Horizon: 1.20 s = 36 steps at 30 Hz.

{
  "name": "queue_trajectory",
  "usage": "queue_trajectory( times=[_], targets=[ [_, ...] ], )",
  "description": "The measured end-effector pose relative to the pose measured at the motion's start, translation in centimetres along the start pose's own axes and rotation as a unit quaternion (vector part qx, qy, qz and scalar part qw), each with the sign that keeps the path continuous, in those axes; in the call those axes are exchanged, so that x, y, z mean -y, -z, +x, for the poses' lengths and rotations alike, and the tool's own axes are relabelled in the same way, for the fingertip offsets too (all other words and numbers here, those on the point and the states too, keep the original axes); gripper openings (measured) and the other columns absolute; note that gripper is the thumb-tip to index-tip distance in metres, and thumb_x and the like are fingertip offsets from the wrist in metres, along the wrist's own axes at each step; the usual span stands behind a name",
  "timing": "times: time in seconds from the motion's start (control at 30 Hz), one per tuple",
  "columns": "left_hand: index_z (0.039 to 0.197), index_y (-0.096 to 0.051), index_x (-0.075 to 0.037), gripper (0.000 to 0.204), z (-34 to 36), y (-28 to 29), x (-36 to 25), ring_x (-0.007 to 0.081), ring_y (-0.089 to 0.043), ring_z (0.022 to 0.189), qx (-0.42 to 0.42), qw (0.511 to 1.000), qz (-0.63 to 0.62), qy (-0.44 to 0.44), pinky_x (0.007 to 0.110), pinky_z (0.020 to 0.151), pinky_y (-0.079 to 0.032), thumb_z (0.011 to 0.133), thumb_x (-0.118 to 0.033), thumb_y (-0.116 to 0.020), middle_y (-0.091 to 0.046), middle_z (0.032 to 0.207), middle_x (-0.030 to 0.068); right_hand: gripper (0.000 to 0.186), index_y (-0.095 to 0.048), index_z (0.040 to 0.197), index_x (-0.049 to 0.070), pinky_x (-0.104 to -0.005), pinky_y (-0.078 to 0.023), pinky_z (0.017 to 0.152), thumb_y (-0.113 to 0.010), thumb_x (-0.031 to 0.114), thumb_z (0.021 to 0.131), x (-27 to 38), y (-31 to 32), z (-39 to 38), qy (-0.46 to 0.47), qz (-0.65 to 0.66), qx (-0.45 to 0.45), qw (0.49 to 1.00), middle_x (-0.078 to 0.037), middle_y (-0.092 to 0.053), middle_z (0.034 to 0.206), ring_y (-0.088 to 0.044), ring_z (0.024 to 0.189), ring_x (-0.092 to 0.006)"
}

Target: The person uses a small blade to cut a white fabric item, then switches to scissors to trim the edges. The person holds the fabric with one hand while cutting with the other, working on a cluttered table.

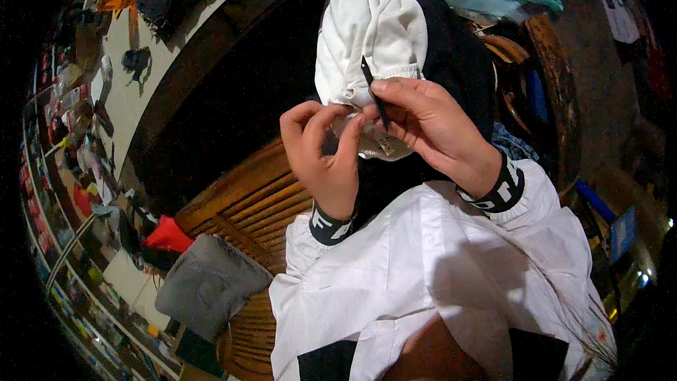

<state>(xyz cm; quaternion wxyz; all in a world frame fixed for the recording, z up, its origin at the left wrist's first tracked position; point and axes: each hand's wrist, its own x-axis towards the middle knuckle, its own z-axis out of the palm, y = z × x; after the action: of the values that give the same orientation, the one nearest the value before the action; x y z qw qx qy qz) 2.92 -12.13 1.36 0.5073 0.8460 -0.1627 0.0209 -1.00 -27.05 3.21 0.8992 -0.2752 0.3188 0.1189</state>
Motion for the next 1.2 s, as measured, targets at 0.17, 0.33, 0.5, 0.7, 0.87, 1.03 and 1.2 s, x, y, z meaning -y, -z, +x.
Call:
queue_trajectory(
  times=[0.17, 0.33, 0.5, 0.7, 0.87, 1.03, 1.2],
  targets=[
    [0.086, -0.065, -0.002, 0.016, 0.4, -0.1, -0.1, 0.0151, -0.051, 0.081, 0.02, 0.994, -0.065, 0.09, 0.025, 0.066, -0.041, 0.072, -0.002, -0.073, -0.051, 0.091, 0.0052, 0.019, -0.061, 0.098, 0.004, -0.0191, -0.051, 0.067, -0.057, 0.022, 0.094, -0.2, 0.6, 0.1, 0.004, -0.018, 0.02, 1.0, -0.003, -0.067, 0.083, -0.063, 0.075, -0.0071],
    [0.086, -0.064, -0.001, 0.015, 0.7, -0.5, 0.1, 0.0143, -0.05, 0.082, 0.042, 0.995, -0.068, 0.062, 0.025, 0.067, -0.041, 0.073, -0.002, -0.07, -0.05, 0.093, 0.0065, 0.019, -0.061, 0.097, 0.004, -0.0195, -0.05, 0.066, -0.057, 0.022, 0.093, 0.3, 0.4, -0.1, 0.004, -0.032, -0.001, 0.999, -0.005, -0.068, 0.083, -0.063, 0.073, -0.0068],
    [0.089, -0.063, 0.0, 0.015, 1.0, -0.1, 0.8, 0.0132, -0.05, 0.085, 0.11, 0.957, -0.217, 0.158, 0.025, 0.074, -0.041, 0.074, -0.001, -0.064, -0.048, 0.103, 0.0059, 0.019, -0.061, 0.097, 0.003, -0.0192, -0.049, 0.068, -0.058, 0.021, 0.092, 0.5, 1.0, 0.0, 0.02, -0.057, -0.011, 0.998, -0.007, -0.069, 0.084, -0.063, 0.074, -0.0072],
    [0.092, -0.061, 0.001, 0.016, 1.3, 0.2, 1.6, 0.0101, -0.047, 0.089, 0.132, 0.839, -0.441, 0.291, 0.025, 0.08, -0.038, 0.076, 0.0, -0.062, -0.046, 0.107, 0.0038, 0.019, -0.061, 0.097, 0.003, -0.0182, -0.048, 0.069, -0.057, 0.021, 0.093, 0.4, 0.5, 0.3, 0.033, -0.043, -0.001, 0.999, -0.009, -0.069, 0.089, -0.063, 0.076, -0.0078],
    [0.089, -0.06, 0.0, 0.015, 1.0, -0.5, 2.1, 0.0125, -0.048, 0.091, 0.094, 0.949, -0.255, 0.161, 0.026, 0.078, -0.039, 0.075, -0.002, -0.065, -0.047, 0.105, 0.0047, 0.02, -0.061, 0.097, 0.001, -0.0162, -0.048, 0.065, -0.056, 0.019, 0.093, 0.1, 0.5, 0.6, 0.032, -0.041, -0.01, 0.999, -0.01, -0.069, 0.091, -0.063, 0.075, -0.0073],
    [0.087, -0.06, -0.001, 0.018, 1.1, -0.8, 1.4, 0.0166, -0.05, 0.09, 0.054, 0.992, -0.086, 0.081, 0.028, 0.076, -0.04, 0.071, -0.004, -0.068, -0.048, 0.1, 0.0074, 0.021, -0.061, 0.099, 0.0, -0.016, -0.049, 0.067, -0.055, 0.019, 0.094, 0.2, 0.4, 0.3, 0.035, -0.068, -0.012, 0.997, -0.01, -0.069, 0.092, -0.065, 0.078, -0.0086],
    [0.085, -0.062, 0.0, 0.018, 1.4, -0.6, 1.0, 0.0203, -0.051, 0.09, 0.039, 0.999, 0.009, 0.009, 0.03, 0.075, -0.042, 0.069, -0.003, -0.068, -0.049, 0.101, 0.0094, 0.021, -0.06, 0.1, -0.001, -0.0194, -0.053, 0.073, -0.055, 0.019, 0.094, -0.1, 0.1, 0.2, 0.046, -0.108, -0.04, 0.992, -0.01, -0.069, 0.093, -0.067, 0.083, -0.0114]
  ],
)
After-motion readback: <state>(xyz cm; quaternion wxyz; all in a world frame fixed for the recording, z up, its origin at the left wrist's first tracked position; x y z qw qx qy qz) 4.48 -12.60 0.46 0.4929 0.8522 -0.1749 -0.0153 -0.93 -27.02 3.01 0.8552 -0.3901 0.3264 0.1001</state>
